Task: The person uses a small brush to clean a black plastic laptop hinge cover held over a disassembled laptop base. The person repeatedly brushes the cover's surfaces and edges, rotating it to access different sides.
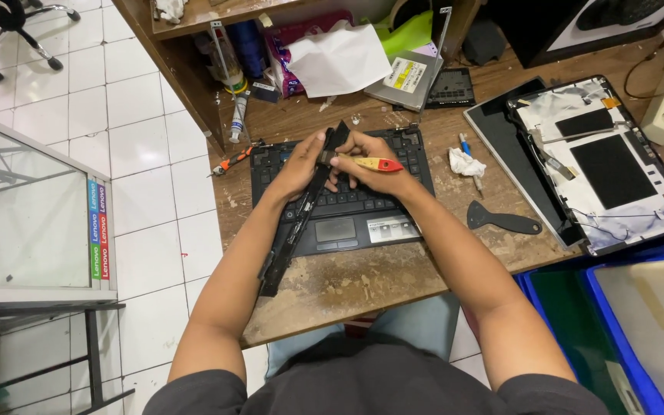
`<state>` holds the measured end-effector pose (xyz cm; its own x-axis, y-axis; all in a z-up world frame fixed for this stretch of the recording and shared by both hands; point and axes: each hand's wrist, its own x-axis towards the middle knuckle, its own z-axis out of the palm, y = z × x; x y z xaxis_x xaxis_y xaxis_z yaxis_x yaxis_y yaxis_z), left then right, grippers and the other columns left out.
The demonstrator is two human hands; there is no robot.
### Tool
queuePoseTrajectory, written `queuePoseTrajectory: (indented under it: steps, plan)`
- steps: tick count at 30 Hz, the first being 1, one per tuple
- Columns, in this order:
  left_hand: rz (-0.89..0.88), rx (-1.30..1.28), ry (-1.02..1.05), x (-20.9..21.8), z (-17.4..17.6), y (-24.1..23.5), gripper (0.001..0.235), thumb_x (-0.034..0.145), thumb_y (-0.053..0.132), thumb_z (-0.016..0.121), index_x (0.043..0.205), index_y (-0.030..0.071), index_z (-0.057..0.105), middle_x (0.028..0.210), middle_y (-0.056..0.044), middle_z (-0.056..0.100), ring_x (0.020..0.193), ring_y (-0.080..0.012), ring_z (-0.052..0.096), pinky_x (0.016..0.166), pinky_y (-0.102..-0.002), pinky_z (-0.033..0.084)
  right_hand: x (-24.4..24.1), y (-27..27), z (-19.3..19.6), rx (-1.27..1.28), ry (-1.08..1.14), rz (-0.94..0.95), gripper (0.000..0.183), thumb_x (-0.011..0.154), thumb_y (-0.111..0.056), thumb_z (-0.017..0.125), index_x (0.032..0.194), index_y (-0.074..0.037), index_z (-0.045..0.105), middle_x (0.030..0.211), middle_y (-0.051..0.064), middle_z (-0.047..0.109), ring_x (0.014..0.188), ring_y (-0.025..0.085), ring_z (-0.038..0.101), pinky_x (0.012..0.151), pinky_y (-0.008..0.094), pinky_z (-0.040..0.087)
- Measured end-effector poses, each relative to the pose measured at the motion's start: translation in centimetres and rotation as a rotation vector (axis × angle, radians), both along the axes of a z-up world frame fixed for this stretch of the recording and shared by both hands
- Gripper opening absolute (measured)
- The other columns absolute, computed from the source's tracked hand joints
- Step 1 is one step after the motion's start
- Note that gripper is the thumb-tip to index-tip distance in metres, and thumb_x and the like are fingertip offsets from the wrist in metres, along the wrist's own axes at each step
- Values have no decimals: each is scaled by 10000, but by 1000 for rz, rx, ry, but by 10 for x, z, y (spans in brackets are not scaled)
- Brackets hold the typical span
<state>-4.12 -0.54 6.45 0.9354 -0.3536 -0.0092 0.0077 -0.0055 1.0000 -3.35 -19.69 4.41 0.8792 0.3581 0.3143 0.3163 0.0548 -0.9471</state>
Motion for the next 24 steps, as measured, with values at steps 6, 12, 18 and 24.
queuePoseTrajectory:
  steps: [6,12,18,24]
  plan:
    - [6,-137,168,35,-66,2,518,1202,406,456,1622,110,526,1512,-226,620,986,-389,807,687,-552,722,10,-11,-9,0,1,69,224,974,-33,822,1109,88,692,808,207,781,498,133,679,463,260,513]
    - [-18,48,62,0,4,-1,527,1189,446,467,1614,154,576,1645,-245,519,1422,-429,565,1029,-650,580,16,-20,-19,-34,-100,191,184,936,-24,845,1004,60,696,714,171,760,485,135,678,471,251,511]
    - [-8,12,104,-21,34,-4,552,1185,465,447,1622,145,555,1672,-253,485,1542,-455,445,1175,-688,437,24,-18,-24,-66,-149,192,157,933,-2,829,982,67,697,689,183,742,484,159,671,474,280,513]
    - [-38,-181,229,43,-73,4,499,1208,382,414,1642,150,501,1341,-339,654,840,-488,797,667,-619,702,22,-21,-17,-136,-204,25,117,919,2,829,981,55,745,655,170,718,488,171,670,483,272,501]
